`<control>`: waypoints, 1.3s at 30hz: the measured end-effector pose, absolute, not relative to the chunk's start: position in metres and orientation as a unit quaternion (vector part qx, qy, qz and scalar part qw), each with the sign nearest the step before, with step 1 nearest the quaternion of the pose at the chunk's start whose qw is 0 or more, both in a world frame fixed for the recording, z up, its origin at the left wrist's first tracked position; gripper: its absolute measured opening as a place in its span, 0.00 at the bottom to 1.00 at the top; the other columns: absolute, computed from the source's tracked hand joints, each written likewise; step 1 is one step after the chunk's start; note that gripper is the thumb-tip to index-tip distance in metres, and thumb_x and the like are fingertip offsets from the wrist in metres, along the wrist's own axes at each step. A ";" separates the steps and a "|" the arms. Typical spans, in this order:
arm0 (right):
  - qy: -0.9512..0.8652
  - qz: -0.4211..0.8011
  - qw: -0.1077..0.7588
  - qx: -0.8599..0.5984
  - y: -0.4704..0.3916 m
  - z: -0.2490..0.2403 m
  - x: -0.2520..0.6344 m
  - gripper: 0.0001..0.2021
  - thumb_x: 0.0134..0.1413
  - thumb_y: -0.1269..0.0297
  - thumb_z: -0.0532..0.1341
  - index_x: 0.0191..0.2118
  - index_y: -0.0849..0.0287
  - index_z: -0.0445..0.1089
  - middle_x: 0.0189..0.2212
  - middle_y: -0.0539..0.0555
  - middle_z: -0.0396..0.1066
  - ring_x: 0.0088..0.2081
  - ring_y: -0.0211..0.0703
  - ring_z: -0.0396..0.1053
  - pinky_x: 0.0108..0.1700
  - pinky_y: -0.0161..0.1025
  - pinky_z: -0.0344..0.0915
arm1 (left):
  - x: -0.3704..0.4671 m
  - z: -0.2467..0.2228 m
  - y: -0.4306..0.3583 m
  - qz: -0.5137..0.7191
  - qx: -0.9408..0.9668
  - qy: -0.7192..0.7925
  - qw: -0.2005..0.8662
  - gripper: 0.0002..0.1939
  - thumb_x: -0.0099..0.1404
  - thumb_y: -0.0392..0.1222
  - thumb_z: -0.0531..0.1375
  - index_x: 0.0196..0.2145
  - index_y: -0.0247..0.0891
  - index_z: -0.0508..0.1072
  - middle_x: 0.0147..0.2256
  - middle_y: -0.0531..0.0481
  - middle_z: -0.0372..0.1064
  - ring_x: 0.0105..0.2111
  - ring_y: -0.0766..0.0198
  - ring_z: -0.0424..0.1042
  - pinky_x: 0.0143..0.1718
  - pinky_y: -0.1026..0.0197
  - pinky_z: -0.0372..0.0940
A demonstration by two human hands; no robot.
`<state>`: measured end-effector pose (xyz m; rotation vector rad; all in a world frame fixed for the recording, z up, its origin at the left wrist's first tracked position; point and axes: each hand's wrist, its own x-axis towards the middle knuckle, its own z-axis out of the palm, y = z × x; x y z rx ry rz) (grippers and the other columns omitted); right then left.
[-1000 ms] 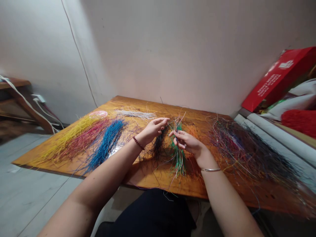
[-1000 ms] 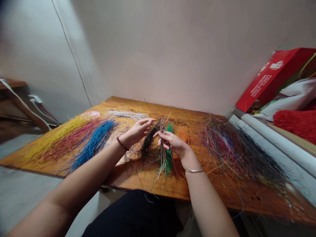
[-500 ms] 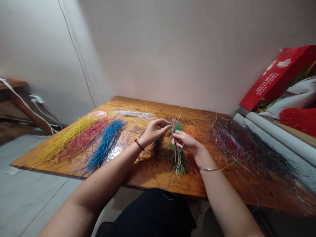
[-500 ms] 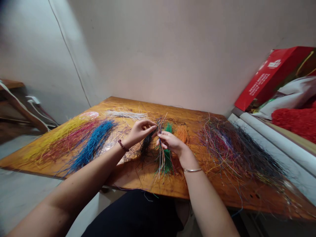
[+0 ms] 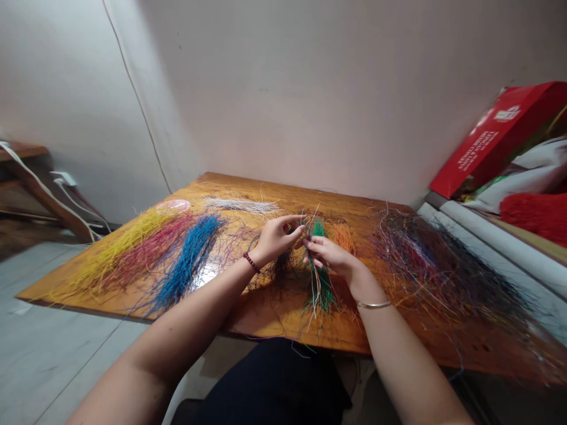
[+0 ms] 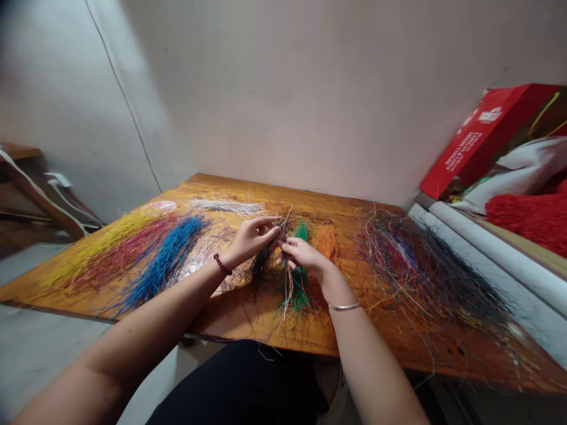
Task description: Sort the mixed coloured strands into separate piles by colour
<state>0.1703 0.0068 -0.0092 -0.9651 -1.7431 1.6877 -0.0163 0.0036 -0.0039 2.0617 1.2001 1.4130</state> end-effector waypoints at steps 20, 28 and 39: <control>-0.652 0.618 0.251 -0.361 0.005 -0.004 0.171 0.16 0.59 0.52 0.59 0.42 0.62 0.69 0.23 0.51 0.73 0.13 0.26 0.53 0.15 0.29 0.47 | -0.015 -0.004 0.016 0.595 0.641 0.376 0.306 0.11 0.62 0.47 0.62 0.31 0.35 0.72 0.30 0.49 0.70 0.29 0.67 0.67 0.31 0.64 0.62; -0.649 0.621 0.255 -0.358 0.006 -0.005 0.172 0.17 0.58 0.51 0.60 0.41 0.62 0.69 0.23 0.50 0.73 0.13 0.26 0.54 0.15 0.29 0.47 | -0.018 -0.002 0.016 0.618 0.621 0.366 0.314 0.13 0.61 0.49 0.63 0.32 0.35 0.74 0.32 0.47 0.72 0.31 0.65 0.69 0.34 0.63 0.64; -0.655 0.619 0.253 -0.352 0.008 -0.005 0.174 0.18 0.58 0.51 0.60 0.43 0.63 0.70 0.24 0.50 0.72 0.14 0.26 0.54 0.15 0.29 0.48 | -0.024 0.005 0.015 0.686 0.547 0.374 0.299 0.14 0.62 0.50 0.64 0.33 0.35 0.73 0.31 0.45 0.73 0.34 0.62 0.73 0.37 0.61 0.67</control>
